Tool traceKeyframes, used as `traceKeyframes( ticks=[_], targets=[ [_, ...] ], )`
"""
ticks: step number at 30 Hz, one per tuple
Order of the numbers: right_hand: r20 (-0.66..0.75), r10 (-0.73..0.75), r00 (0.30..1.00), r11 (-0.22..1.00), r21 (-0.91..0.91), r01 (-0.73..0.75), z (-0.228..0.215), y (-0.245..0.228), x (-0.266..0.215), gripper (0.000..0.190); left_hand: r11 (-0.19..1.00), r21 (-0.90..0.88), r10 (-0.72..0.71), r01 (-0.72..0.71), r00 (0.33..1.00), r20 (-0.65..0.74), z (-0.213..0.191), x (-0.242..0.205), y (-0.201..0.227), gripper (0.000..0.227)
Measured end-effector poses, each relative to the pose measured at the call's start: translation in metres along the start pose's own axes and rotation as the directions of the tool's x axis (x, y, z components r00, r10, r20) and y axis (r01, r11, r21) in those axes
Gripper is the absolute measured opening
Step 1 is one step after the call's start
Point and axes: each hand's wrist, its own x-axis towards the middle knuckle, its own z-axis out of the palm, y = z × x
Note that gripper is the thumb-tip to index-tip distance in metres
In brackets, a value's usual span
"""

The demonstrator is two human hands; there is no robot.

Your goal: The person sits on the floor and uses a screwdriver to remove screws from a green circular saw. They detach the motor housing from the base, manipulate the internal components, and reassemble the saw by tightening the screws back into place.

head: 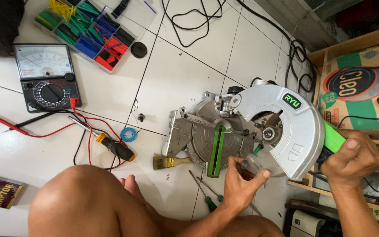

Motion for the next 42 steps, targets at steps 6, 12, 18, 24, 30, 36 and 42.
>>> traceKeyframes(
  ticks=[6,12,18,24,30,36,42],
  targets=[
    [0.020,0.000,1.000,1.000,0.024,0.000,-0.004,-0.011,0.005,0.067,0.995,-0.091,0.036,-0.038,0.999,-0.020,0.006,-0.010,-0.002,0.060],
    [0.035,0.016,0.999,1.000,0.011,-0.016,-0.005,-0.011,0.006,0.067,0.988,-0.149,0.049,-0.050,0.999,-0.006,0.012,-0.018,-0.001,0.052],
    [0.017,0.006,1.000,1.000,0.018,-0.007,-0.003,-0.010,0.006,0.066,0.967,-0.249,0.076,-0.058,0.995,0.065,0.015,-0.024,-0.001,0.045],
    [0.021,0.036,0.999,0.999,-0.011,-0.035,-0.004,-0.011,0.004,0.067,0.964,-0.252,0.104,-0.088,0.993,0.051,0.016,-0.027,-0.002,0.041],
    [0.019,0.036,0.999,0.998,-0.045,-0.035,-0.006,-0.017,0.002,0.068,0.965,-0.244,0.108,-0.101,0.994,0.016,0.018,-0.029,-0.002,0.044],
    [-0.007,0.036,0.999,0.999,-0.032,-0.037,-0.006,-0.030,-0.006,0.068,0.961,-0.265,0.060,-0.075,0.996,-0.067,0.024,-0.022,-0.024,0.037],
    [-0.070,0.034,0.997,0.999,-0.007,-0.034,-0.008,-0.051,-0.019,0.066,0.975,-0.220,0.004,-0.031,0.993,-0.118,0.015,-0.018,-0.023,0.036]
  ],
)
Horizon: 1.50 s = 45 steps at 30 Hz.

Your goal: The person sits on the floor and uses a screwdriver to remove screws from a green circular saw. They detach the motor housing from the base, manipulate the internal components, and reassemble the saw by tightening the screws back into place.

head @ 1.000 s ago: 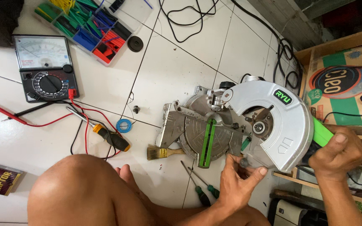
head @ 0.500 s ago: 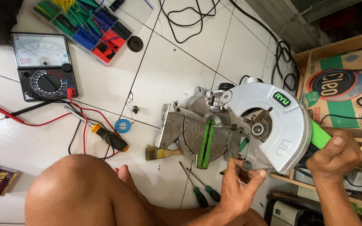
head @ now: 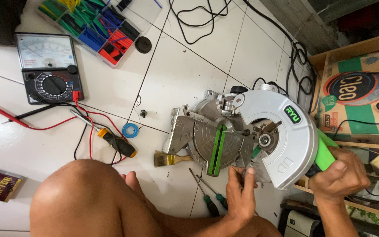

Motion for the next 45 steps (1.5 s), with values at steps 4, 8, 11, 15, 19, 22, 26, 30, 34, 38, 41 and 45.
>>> traceKeyframes(
  ticks=[4,8,11,15,19,22,26,30,34,38,41,45],
  targets=[
    [0.008,0.011,1.000,1.000,-0.013,-0.011,0.001,-0.004,-0.008,0.066,0.998,0.060,-0.021,0.026,0.996,-0.083,-0.006,0.013,-0.006,0.042],
    [0.026,0.001,1.000,1.000,0.013,-0.001,0.000,-0.001,-0.006,0.062,0.994,0.110,0.001,0.006,0.998,-0.055,-0.011,0.034,-0.007,0.050],
    [0.019,-0.011,1.000,0.999,0.041,0.011,0.000,0.003,-0.001,0.062,0.997,0.057,-0.061,0.059,0.997,0.044,-0.018,0.052,0.009,0.066],
    [0.037,-0.006,0.999,1.000,-0.010,0.006,0.000,0.017,0.002,0.062,0.992,-0.014,-0.125,0.127,0.988,0.090,-0.019,0.074,0.036,0.053],
    [0.141,0.052,0.989,0.998,-0.033,-0.048,0.003,0.046,0.006,0.061,0.996,-0.008,-0.085,0.086,0.988,0.128,-0.015,0.093,0.049,0.051],
    [0.168,0.043,0.985,0.994,-0.107,-0.025,0.007,0.062,0.017,0.059,0.996,0.020,-0.084,0.082,0.987,0.135,-0.009,0.100,0.061,0.046],
    [0.160,-0.040,0.986,0.993,-0.102,0.057,0.014,0.082,0.030,0.060,0.997,-0.049,-0.054,0.061,0.990,0.127,0.000,0.111,0.064,0.041],
    [0.197,-0.011,0.980,0.993,-0.113,0.034,0.012,0.073,0.044,0.061,0.995,-0.075,-0.062,0.070,0.992,0.109,0.004,0.130,0.052,0.046],
    [0.207,0.029,0.978,0.998,-0.066,-0.015,0.014,0.075,0.047,0.056,0.999,-0.054,0.003,0.001,0.996,0.089,-0.001,0.137,0.056,0.025],
    [0.200,0.013,0.980,0.997,-0.076,0.002,0.012,0.071,0.049,0.057,0.999,-0.030,-0.017,0.019,0.996,0.089,-0.004,0.157,0.053,0.036],
    [0.205,0.007,0.979,0.989,-0.148,0.024,0.013,0.079,0.043,0.060,0.964,-0.072,-0.247,0.255,0.963,0.109,-0.007,0.156,0.085,0.059],
    [0.210,0.026,0.977,0.989,-0.147,0.005,0.013,0.075,0.047,0.056,0.907,-0.276,-0.263,0.318,0.940,0.218,-0.014,0.201,0.055,0.028]
  ],
)
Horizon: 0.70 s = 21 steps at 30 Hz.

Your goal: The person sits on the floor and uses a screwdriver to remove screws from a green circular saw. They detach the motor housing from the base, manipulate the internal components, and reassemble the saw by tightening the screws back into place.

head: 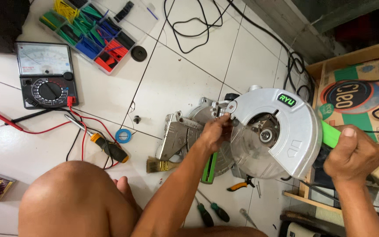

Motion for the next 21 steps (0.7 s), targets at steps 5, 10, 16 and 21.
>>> traceKeyframes(
  ticks=[5,10,16,21],
  targets=[
    [-0.024,0.008,1.000,0.999,0.046,-0.007,0.002,0.000,0.000,0.059,0.996,-0.092,0.022,-0.006,0.984,0.176,-0.017,0.033,-0.014,0.024],
    [-0.008,0.015,1.000,0.997,0.072,-0.014,-0.001,-0.004,0.002,0.058,0.994,-0.102,0.054,-0.035,0.981,0.188,-0.019,0.048,-0.023,0.021],
    [-0.040,-0.043,0.998,0.996,0.080,0.047,0.005,0.002,0.001,0.063,0.999,-0.022,0.032,-0.029,0.986,0.167,-0.017,0.038,-0.012,0.020],
    [-0.036,-0.022,0.999,0.997,0.076,0.024,-0.003,-0.012,0.008,0.058,0.998,-0.028,0.060,-0.055,0.976,0.207,-0.020,0.043,-0.014,0.024]
  ],
)
